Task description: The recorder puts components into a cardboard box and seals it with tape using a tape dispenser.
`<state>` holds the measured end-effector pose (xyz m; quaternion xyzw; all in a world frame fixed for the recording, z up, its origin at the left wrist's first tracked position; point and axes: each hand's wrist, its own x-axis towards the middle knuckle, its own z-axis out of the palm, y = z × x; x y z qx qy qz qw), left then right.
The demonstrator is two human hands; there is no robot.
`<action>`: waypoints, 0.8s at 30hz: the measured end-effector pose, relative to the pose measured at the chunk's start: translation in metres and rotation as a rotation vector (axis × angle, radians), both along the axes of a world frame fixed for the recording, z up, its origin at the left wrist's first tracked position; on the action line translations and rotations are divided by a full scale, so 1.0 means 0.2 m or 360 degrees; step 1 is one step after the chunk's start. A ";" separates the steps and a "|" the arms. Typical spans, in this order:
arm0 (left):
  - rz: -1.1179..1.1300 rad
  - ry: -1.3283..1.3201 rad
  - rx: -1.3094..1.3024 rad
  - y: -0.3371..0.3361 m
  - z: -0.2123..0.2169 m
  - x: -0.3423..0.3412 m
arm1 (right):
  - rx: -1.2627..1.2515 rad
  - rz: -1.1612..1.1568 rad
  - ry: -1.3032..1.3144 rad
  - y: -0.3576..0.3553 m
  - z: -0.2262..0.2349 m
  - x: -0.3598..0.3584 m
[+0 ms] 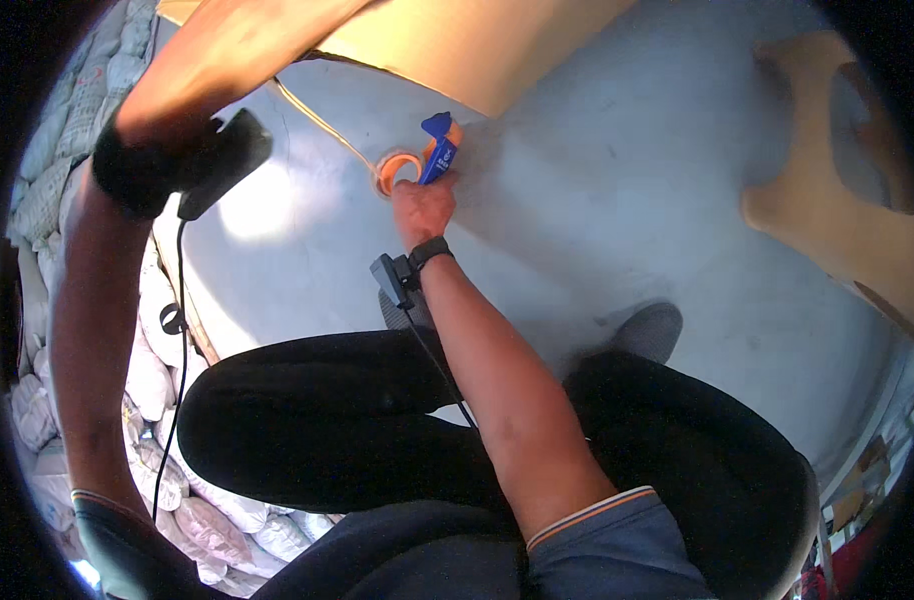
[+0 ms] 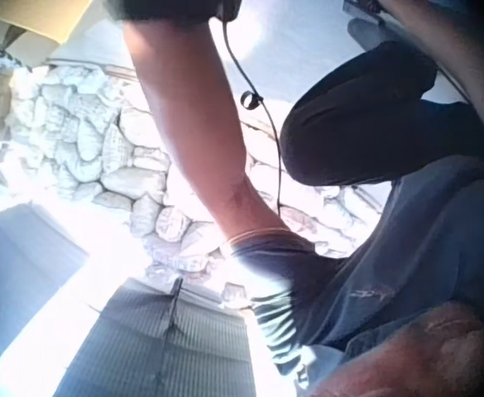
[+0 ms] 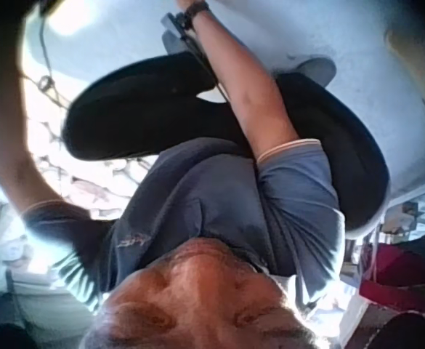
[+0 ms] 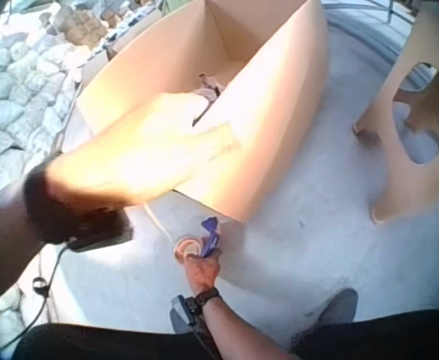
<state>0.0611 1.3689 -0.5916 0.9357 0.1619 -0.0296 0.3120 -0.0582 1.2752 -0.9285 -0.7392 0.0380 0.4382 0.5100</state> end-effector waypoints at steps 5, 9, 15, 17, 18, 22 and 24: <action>-0.0479 -0.0452 0.0907 0.21 0.03 -0.34 | 0.0094 0.0025 -0.0095 0.03 0.10 -0.03; -0.0747 0.0066 0.1456 0.35 0.20 -0.42 | 0.0082 0.0054 -0.0102 0.02 0.06 0.00; -0.0770 0.0137 0.0598 0.47 0.12 -0.31 | 0.0140 -0.0071 -0.0015 0.02 0.07 0.03; -0.0561 0.0248 0.0854 0.37 0.11 -0.31 | 0.0136 -0.0266 0.0016 0.02 0.13 0.02; -0.0673 0.0085 0.0847 0.34 0.11 -0.27 | 0.0134 -0.0460 0.0034 0.02 0.14 0.03; -0.0507 0.0309 0.0989 0.14 0.12 -0.04 | 0.0053 -0.0703 -0.0111 -0.03 0.05 0.16; -0.0811 -0.0053 0.1030 0.10 0.09 0.05 | 0.0082 -0.0840 -0.0275 -0.06 -0.02 0.28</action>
